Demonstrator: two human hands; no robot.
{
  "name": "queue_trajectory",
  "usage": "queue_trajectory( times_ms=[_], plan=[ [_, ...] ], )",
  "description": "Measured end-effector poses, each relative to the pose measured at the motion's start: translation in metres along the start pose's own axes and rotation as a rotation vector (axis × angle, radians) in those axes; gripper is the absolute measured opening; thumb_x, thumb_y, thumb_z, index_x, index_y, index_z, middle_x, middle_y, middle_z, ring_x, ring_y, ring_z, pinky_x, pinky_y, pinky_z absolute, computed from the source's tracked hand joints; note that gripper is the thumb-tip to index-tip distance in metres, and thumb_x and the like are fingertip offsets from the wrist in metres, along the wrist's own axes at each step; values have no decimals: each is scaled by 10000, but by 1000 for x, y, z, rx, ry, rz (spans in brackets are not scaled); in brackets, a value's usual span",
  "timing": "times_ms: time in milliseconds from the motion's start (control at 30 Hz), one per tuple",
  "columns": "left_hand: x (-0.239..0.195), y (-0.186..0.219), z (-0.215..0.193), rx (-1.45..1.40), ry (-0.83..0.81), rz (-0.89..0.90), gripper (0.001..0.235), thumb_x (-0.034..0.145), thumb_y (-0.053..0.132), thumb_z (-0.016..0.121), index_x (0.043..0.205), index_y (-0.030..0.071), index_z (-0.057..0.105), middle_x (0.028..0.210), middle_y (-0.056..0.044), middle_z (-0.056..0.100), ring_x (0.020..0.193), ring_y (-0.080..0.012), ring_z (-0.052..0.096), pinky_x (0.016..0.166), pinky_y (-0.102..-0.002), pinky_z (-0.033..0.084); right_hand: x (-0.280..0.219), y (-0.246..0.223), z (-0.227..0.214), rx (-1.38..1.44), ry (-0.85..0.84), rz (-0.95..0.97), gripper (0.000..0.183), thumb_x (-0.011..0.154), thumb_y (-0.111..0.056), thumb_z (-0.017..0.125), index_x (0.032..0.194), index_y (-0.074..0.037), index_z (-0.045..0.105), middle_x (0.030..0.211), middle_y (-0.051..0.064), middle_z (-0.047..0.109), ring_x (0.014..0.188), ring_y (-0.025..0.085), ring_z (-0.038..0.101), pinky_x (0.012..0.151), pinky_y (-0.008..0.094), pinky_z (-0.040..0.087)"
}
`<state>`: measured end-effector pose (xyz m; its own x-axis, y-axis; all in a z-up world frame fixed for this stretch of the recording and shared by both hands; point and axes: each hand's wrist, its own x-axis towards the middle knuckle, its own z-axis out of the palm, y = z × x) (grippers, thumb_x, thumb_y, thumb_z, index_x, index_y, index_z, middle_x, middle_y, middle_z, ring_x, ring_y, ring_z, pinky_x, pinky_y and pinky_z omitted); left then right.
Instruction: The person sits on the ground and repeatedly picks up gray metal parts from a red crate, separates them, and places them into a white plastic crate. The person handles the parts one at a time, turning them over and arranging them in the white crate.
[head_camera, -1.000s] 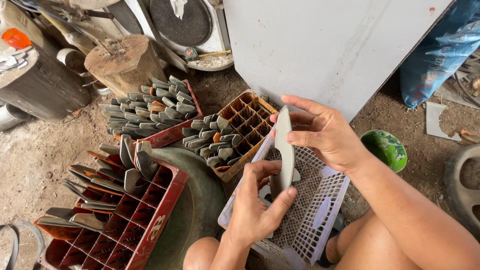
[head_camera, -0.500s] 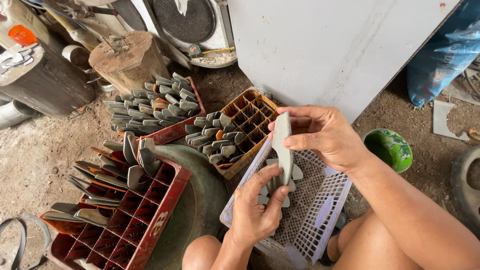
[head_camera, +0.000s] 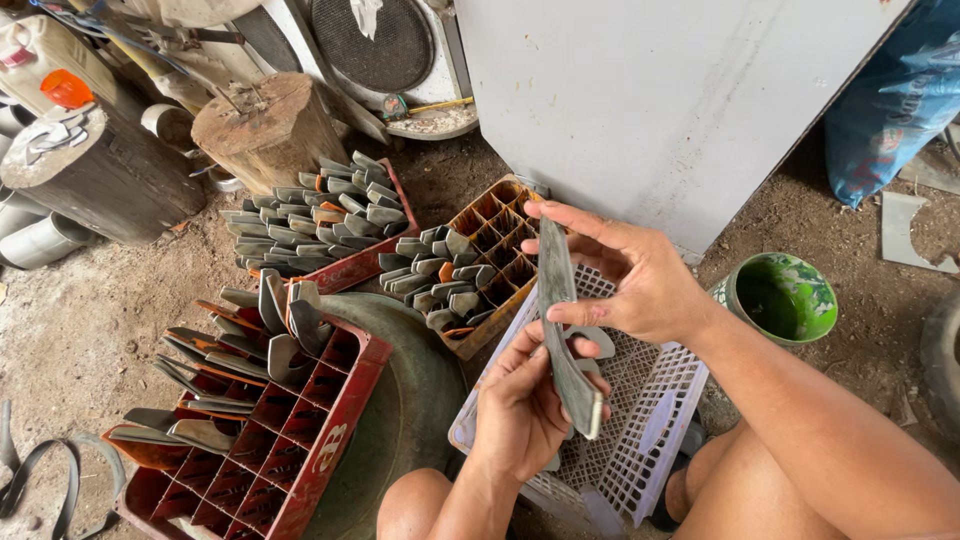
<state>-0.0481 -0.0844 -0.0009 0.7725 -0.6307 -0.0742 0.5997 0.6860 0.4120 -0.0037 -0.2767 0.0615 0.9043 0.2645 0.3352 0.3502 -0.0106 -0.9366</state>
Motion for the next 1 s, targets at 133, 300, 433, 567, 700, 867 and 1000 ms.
queue_trajectory(
  times_ms=[133,300,433,567,700,867,1000],
  plan=[
    [1,3,-3,145,60,-43,483,1014,345,553,1366,15,531,1071,-200,731,784,-273,753,613,-385,641,-1,2,-2,-176,-19,12,811,692,-34,925,1425,-90,581,1481,89,538,1229,215,696,1079,381,539],
    [2,4,-1,333,192,-160,398,979,175,690,1316,-14,596,1119,-213,747,824,-269,751,683,-371,639,-2,4,-4,-128,-67,25,762,678,-1,897,1369,-102,591,1434,58,590,1203,188,687,1061,361,581],
    [0,7,4,310,229,-272,424,967,171,678,1352,42,558,1102,-224,743,812,-292,761,681,-403,647,-4,3,-8,-221,-76,8,732,625,27,909,1297,-110,653,1218,45,717,1141,167,723,1033,349,605],
    [0,11,4,277,223,-342,441,979,176,652,1385,73,517,1093,-231,745,805,-309,762,673,-421,646,-2,1,-10,-222,-111,64,716,604,2,915,1266,-112,667,1203,43,719,1114,167,722,1006,349,608],
    [0,9,0,294,223,-307,419,998,166,637,1375,36,508,1104,-225,734,828,-307,768,688,-436,662,3,1,-4,-287,-182,112,893,602,-68,930,1412,-141,559,1314,13,670,1116,153,707,1058,345,541],
    [-2,4,-5,320,220,-381,391,1001,231,632,1344,62,548,1091,-214,737,818,-295,760,691,-417,646,2,4,-11,-481,-163,12,851,609,-121,963,1392,-178,635,1187,0,777,1077,138,736,998,338,612],
    [-1,5,-9,252,115,-386,422,1079,282,635,1283,-86,604,1063,-279,735,819,-300,749,736,-401,643,3,7,-17,-474,-133,-68,825,617,-165,976,1378,-172,656,1256,30,766,1015,138,781,997,337,622]
  ],
)
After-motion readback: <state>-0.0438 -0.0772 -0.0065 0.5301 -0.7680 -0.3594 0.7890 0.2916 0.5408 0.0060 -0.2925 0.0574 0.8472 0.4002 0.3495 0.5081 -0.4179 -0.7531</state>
